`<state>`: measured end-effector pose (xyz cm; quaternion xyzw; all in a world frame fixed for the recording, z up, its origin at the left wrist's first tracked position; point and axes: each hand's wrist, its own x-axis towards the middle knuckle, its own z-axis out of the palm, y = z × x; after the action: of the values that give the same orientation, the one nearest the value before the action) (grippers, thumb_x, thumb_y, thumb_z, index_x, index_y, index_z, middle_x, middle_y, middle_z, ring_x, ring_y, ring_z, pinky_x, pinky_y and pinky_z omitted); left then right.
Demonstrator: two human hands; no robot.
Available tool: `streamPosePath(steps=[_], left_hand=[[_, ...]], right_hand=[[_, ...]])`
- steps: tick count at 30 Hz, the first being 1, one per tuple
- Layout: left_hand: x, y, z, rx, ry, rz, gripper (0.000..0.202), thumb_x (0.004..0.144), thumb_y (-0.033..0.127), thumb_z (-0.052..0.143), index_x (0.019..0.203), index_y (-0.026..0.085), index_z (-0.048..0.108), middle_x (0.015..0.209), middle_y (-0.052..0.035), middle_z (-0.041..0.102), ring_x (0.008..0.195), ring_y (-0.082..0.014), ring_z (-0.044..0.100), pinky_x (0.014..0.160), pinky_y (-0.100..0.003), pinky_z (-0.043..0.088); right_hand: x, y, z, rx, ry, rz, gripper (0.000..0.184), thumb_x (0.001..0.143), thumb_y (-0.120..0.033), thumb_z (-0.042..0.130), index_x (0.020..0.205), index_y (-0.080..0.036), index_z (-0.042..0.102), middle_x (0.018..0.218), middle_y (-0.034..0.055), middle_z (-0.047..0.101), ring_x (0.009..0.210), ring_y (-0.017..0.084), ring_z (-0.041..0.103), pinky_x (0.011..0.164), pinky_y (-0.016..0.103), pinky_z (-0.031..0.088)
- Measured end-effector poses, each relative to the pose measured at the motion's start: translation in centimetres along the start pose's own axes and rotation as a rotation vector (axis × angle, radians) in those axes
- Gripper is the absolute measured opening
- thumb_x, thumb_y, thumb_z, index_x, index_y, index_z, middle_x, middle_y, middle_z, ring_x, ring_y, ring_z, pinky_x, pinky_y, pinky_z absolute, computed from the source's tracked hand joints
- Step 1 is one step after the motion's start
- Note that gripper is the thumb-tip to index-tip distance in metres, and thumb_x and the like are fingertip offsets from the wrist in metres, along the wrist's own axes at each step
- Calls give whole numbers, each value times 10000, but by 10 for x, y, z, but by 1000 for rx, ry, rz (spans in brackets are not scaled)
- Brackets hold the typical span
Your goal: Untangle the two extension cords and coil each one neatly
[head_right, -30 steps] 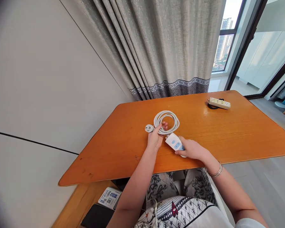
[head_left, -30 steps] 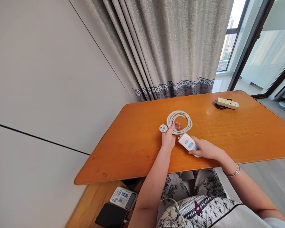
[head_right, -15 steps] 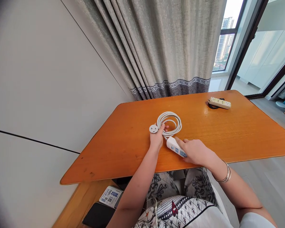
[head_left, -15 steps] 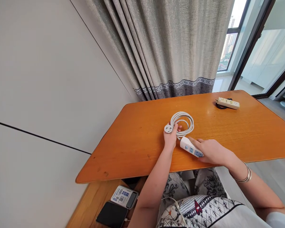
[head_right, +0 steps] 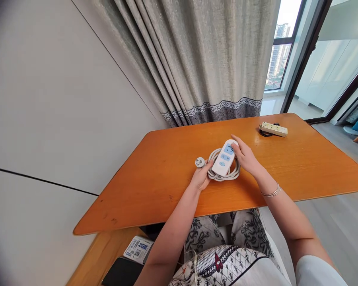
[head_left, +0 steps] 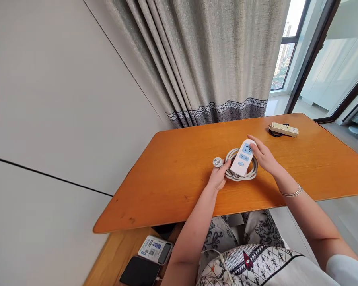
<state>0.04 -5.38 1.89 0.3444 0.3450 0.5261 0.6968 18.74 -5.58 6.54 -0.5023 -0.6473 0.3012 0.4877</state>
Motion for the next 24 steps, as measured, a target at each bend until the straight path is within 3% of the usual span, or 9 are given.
streamPosePath(steps=[3, 5, 8, 11, 18, 24], left_hand=[[4, -1, -1, -6, 80, 27, 538, 461, 492, 947, 807, 135, 742, 884, -114, 789, 974, -300, 738, 908, -401, 569], [6, -3, -1, -22, 131, 31, 492, 509, 479, 932, 800, 131, 739, 854, -123, 787, 962, -309, 743, 886, -414, 580], [9, -6, -2, -32, 147, 30, 443, 566, 453, 912, 806, 127, 732, 836, -126, 783, 976, -310, 742, 894, -418, 577], [8, -9, -2, -15, 131, 6, 432, 578, 419, 914, 850, 136, 734, 862, -111, 783, 991, -290, 735, 917, -406, 563], [3, -19, -1, 137, -91, -132, 493, 615, 373, 906, 1034, 179, 733, 1056, -85, 763, 968, -212, 708, 859, -330, 560], [7, -27, -6, 232, -24, -180, 502, 706, 201, 849, 1154, 195, 623, 1300, -145, 657, 980, -169, 699, 906, -343, 538]], right_hand=[[-7, 19, 14, 136, -95, 166, 803, 895, -548, 555, 1553, -197, 257, 1387, 131, 580, 1219, 241, 579, 1098, 462, 452], [-19, 24, 23, 264, -183, 286, 864, 859, -563, 605, 1558, -252, 204, 1446, 106, 544, 1260, 239, 563, 1077, 469, 478], [-33, 25, 34, 482, -202, 408, 766, 837, -605, 609, 1472, -271, 340, 1413, 98, 588, 1230, 254, 602, 1006, 450, 533], [-37, 24, 37, 595, -116, 407, 719, 762, -624, 684, 1345, -257, 478, 1311, 104, 662, 1190, 282, 638, 973, 439, 551], [-40, 38, 3, 541, -25, 423, 790, 703, -585, 764, 1362, -275, 458, 1193, 85, 720, 1093, 281, 692, 935, 459, 572], [-48, 70, -42, 473, 26, 526, 620, 711, -431, 798, 1244, -250, 538, 1156, 77, 742, 1091, 272, 704, 1011, 460, 551]])
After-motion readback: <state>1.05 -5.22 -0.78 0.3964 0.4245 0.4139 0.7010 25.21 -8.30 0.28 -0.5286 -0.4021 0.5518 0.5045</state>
